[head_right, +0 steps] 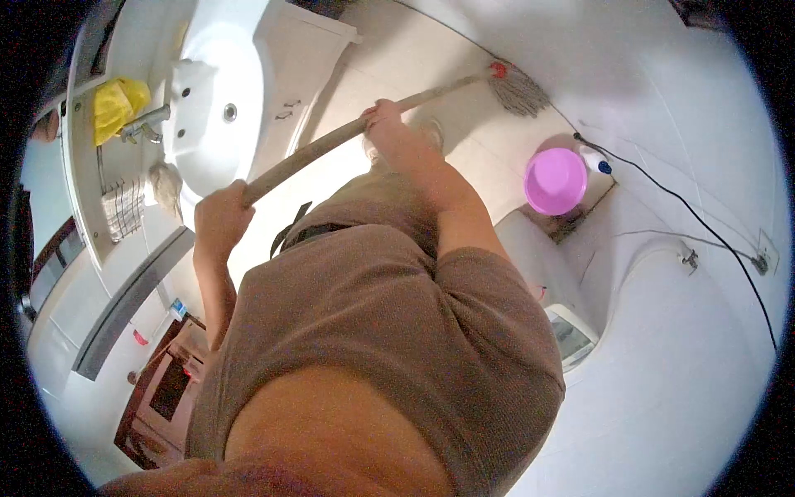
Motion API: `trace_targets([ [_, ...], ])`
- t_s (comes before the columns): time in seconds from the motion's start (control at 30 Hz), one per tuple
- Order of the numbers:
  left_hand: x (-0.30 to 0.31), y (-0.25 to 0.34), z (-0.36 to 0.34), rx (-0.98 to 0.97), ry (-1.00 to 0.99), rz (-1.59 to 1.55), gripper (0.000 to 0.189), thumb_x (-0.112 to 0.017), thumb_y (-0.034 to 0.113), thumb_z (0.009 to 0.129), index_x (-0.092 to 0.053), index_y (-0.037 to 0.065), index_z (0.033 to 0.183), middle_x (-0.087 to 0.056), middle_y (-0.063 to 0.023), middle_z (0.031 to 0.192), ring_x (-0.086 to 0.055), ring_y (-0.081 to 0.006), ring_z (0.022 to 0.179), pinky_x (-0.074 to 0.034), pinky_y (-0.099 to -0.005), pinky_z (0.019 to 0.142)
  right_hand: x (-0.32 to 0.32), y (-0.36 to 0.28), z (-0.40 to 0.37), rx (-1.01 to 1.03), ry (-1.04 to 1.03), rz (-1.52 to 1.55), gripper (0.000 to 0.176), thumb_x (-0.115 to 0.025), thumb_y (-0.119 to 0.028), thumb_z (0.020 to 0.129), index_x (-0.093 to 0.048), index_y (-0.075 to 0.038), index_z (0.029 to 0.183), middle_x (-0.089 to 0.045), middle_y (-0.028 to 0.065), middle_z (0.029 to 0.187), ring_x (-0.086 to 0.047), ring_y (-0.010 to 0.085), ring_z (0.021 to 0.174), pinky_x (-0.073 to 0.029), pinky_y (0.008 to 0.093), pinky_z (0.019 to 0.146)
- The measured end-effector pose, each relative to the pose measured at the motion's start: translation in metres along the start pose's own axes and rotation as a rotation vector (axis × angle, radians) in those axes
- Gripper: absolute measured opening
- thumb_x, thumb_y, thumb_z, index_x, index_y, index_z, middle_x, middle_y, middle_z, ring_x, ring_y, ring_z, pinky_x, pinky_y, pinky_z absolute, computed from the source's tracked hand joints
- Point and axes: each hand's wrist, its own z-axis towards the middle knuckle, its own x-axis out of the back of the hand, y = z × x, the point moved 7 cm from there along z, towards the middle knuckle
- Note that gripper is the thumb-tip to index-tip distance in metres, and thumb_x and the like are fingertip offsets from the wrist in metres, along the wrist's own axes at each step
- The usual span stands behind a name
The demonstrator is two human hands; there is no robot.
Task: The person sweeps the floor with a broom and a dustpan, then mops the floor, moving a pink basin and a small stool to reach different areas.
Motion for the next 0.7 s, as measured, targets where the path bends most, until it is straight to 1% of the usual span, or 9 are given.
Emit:
trace_targets([
  [0.07,0.000,-0.020,-0.019,0.150,0.007,-0.035,0.015,-0.060,0.014,0.072,-0.054,0.003,0.080,-0.061,-0.0164,0.070,-0.060,-0.0341,0.072,-0.046,-0.0421,0.066,-0.018,0.022,-0.025,-0.046,-0.052,-0.139,0.027,-0.048,-0.022,0.082,-0.040,-0.012,0.058,-0.048,0.0029,0.053,-0.042,0.0116,0.041,-0.030,0.0221,0.030],
  [0.13,0.000,-0.029,-0.035,0.199,0.010,-0.035,0.016,-0.061,0.015,0.072,-0.054,0.003,0.080,-0.061,-0.0165,0.070,-0.060,-0.0338,0.072,-0.046,-0.0420,0.066,-0.036,0.047,-0.020,-0.092,-0.103,-0.279,0.027,-0.048,-0.020,0.082,-0.037,-0.013,0.058,-0.048,0.0032,0.052,-0.043,0.0130,0.042,-0.033,0.0228,0.032],
  [0.23,-0.003,-0.037,-0.059,0.333,-0.055,-0.053,0.019,-0.062,0.017,0.072,-0.055,0.004,0.083,-0.061,-0.0163,0.074,-0.061,-0.0336,0.076,-0.046,-0.0430,0.067,-0.053,0.080,0.002,-0.117,-0.093,-0.172,0.024,-0.047,-0.019,0.083,-0.043,-0.010,0.061,-0.047,0.0065,0.050,-0.047,0.0202,0.048,-0.043,0.0345,0.052],
  [0.33,-0.013,-0.037,-0.080,0.477,-0.157,-0.100,0.023,-0.064,0.018,0.071,-0.056,0.006,0.089,-0.063,-0.0161,0.079,-0.061,-0.0332,0.079,-0.046,-0.0434,0.069,-0.065,0.102,-0.004,-0.071,-0.097,-0.386,0.022,-0.047,-0.019,0.084,-0.045,-0.009,0.064,-0.047,0.0075,0.050,-0.047,0.0219,0.049,-0.044,0.0385,0.056],
  [0.37,-0.016,-0.035,-0.086,0.526,-0.160,-0.143,0.020,-0.063,0.018,0.072,-0.056,0.005,0.086,-0.062,-0.0160,0.075,-0.061,-0.0331,0.075,-0.046,-0.0425,0.068,-0.067,0.106,-0.007,-0.074,-0.152,-0.580,0.020,-0.048,-0.019,0.084,-0.045,-0.009,0.067,-0.048,0.0083,0.051,-0.047,0.0233,0.049,-0.044,0.0399,0.055],
  [0.47,-0.035,-0.034,-0.105,0.601,-0.160,-0.233,0.022,-0.064,0.020,0.073,-0.056,0.003,0.084,-0.062,-0.0159,0.073,-0.061,-0.0333,0.072,-0.047,-0.0409,0.067,-0.068,0.129,0.023,-0.038,-0.188,-0.540,0.018,-0.048,-0.018,0.084,-0.045,-0.008,0.069,-0.048,0.0092,0.052,-0.048,0.0238,0.050,-0.044,0.0418,0.056],
  [0.53,-0.048,-0.036,-0.117,0.633,-0.193,-0.262,0.024,-0.064,0.021,0.072,-0.057,0.004,0.086,-0.063,-0.0159,0.075,-0.061,-0.0337,0.073,-0.046,-0.0411,0.068,-0.066,0.138,0.015,-0.065,-0.231,-0.654,0.016,-0.051,-0.015,0.083,-0.045,-0.007,0.070,-0.047,0.0095,0.052,-0.048,0.0240,0.049,-0.044,0.0404,0.054],
  [0.6,-0.063,-0.042,-0.144,0.674,-0.184,-0.321,0.023,-0.064,0.021,0.072,-0.058,0.004,0.088,-0.063,-0.0157,0.075,-0.061,-0.0335,0.072,-0.046,-0.0408,0.067,-0.056,0.161,0.004,-0.164,-0.205,-0.564,0.015,-0.053,-0.011,0.081,-0.045,-0.006,0.070,-0.045,0.0091,0.053,-0.047,0.0241,0.047,-0.044,0.0385,0.052],
  [0.7,-0.072,-0.046,-0.178,0.766,-0.155,-0.406,0.022,-0.064,0.019,0.073,-0.059,0.006,0.090,-0.063,-0.0148,0.075,-0.062,-0.0326,0.071,-0.047,-0.0399,0.064,-0.052,0.176,-0.039,-0.154,-0.202,-0.477,0.011,-0.051,-0.005,0.074,-0.044,-0.004,0.067,-0.043,0.0099,0.053,-0.045,0.0239,0.044,-0.041,0.0363,0.045],
])
